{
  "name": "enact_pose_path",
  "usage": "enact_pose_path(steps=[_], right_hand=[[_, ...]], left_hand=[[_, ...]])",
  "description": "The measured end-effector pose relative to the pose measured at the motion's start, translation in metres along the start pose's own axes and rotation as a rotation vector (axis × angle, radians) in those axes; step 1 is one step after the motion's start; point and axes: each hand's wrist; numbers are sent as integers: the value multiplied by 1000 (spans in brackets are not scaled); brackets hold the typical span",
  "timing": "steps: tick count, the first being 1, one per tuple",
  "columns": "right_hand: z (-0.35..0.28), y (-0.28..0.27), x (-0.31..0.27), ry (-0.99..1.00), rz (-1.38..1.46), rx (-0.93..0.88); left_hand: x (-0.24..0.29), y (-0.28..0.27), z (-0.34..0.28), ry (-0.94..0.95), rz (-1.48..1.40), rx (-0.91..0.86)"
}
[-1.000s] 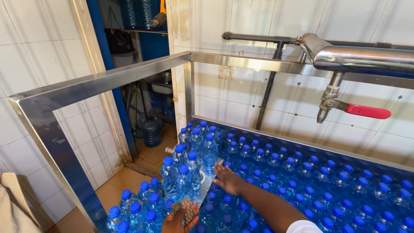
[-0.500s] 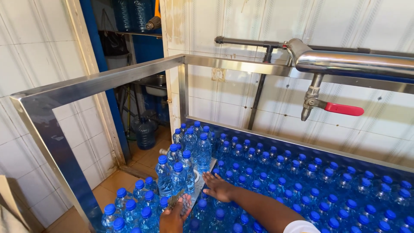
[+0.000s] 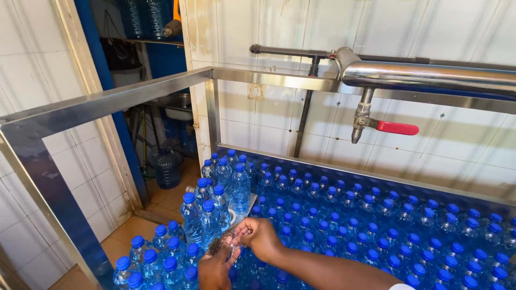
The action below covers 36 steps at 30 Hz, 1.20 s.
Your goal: Manually placing and securing caps onto a large array of filled water bottles in a production facility.
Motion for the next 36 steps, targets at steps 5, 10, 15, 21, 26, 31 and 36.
enact_pose_path(steps=[5, 10, 15, 21, 26, 31, 36], right_hand=[[-7, -17, -11, -33, -79, -42], [-7, -28, -5, -127, -302, 12], [9, -68, -39, 308, 363, -609], [42, -98, 43, 253, -302, -291], [44, -105, 178, 71, -624, -422], [45, -92, 190, -141, -613, -453], [10, -89, 92, -475, -697, -738]], left_hand=[[-10, 2, 15, 7, 90, 33], [5, 21, -23, 15, 304, 163], [9, 25, -25, -5, 349, 198], [1, 7, 1, -18, 268, 170], [0, 5, 9, -89, 163, 125], [1, 6, -2, -97, 160, 86], [-4, -7, 18, -88, 140, 66]])
Point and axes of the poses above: each hand's wrist, its own z-axis towards the middle knuckle, its own y-axis out of the palm, x = y × z, and after that the axes turned 13 degrees about -y, right-handed
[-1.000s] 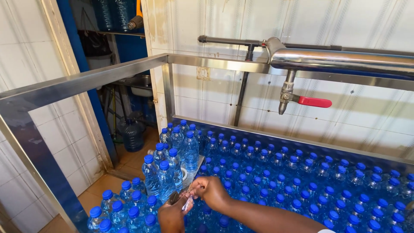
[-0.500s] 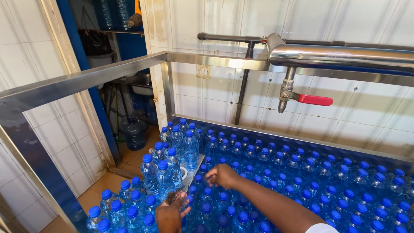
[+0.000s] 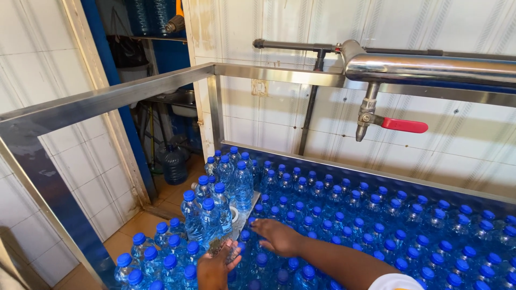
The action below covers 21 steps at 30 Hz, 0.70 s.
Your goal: Manually placing and securing caps onto a large array of filled water bottles in a production facility.
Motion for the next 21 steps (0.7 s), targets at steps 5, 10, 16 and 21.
enact_pose_path(steps=[5, 10, 16, 21], right_hand=[[-7, -7, -18, 83, 97, -403], [12, -7, -18, 143, 260, 24], [50, -10, -74, 260, 768, 548], [57, 10, -71, 390, 729, 746]], left_hand=[[-4, -6, 14, 53, -74, -116], [5, 7, -19, 53, -48, -17], [-12, -1, 11, 81, -36, -58], [-11, 10, -15, 43, -30, -73]])
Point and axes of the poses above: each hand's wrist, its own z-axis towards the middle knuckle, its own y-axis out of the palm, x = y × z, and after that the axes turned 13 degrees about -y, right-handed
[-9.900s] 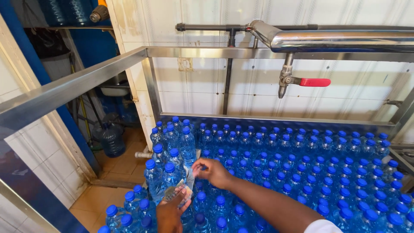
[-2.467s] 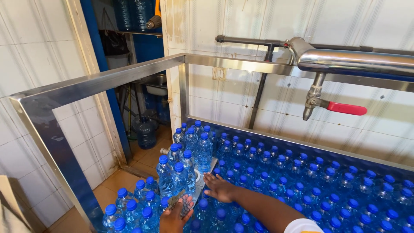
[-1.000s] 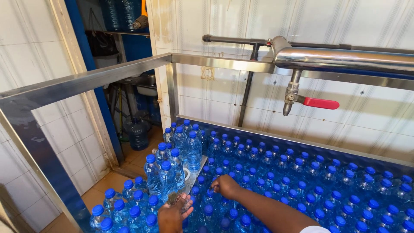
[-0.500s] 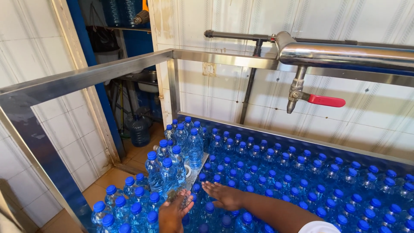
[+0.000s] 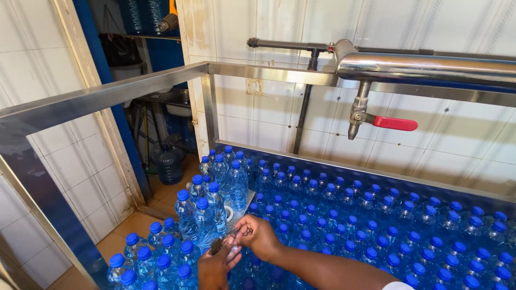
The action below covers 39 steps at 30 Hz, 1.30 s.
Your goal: Manually placing and securing caps onto a large array of filled water bottles in a production facility.
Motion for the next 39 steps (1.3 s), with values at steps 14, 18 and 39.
enact_pose_path(steps=[14, 18, 39], right_hand=[[9, -42, -40, 361, 418, -347], [29, -67, -49, 314, -103, -384], [54, -121, 131, -451, -866, -295]], left_hand=[[5, 8, -6, -10, 126, 191], [-5, -5, 17, -40, 123, 108], [4, -13, 9, -122, 95, 63]])
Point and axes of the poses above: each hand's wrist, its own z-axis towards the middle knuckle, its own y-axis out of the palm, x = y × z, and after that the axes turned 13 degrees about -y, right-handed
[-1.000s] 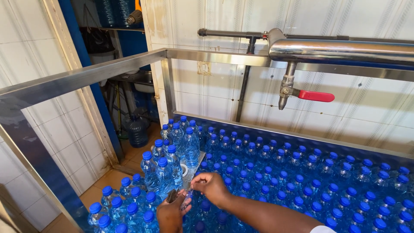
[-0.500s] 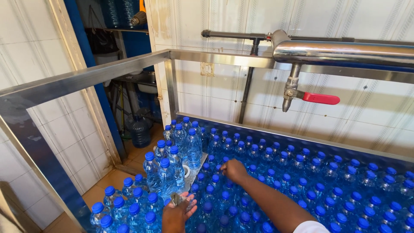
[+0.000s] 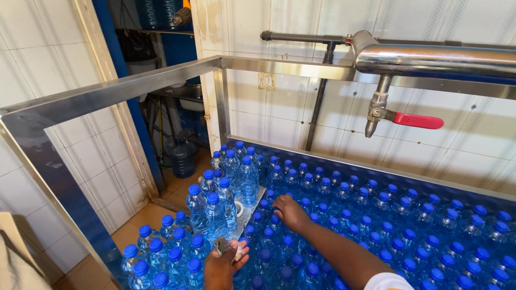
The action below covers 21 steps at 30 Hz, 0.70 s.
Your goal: Manually placing and securing caps onto a large array of filled water bottles in a production facility.
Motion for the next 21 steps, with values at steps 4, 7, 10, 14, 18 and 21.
enact_pose_path(steps=[4, 7, 10, 14, 18, 21], right_hand=[[-13, -10, -31, -7, 31, -223], [-21, -25, -59, 75, 121, -588], [-9, -34, -72, 121, 118, -629], [30, -57, -121, 182, 498, -265], [55, -84, -178, 249, 858, -299], [47, -54, -166, 306, 718, -196]], left_hand=[[9, 2, -20, -4, 21, 39], [9, 5, -32, 45, 60, 80], [10, 6, -30, 41, 108, 113], [8, 3, -7, 31, 145, 162], [-11, -6, 25, 53, 86, 26], [-3, 1, 3, -8, 46, 3]])
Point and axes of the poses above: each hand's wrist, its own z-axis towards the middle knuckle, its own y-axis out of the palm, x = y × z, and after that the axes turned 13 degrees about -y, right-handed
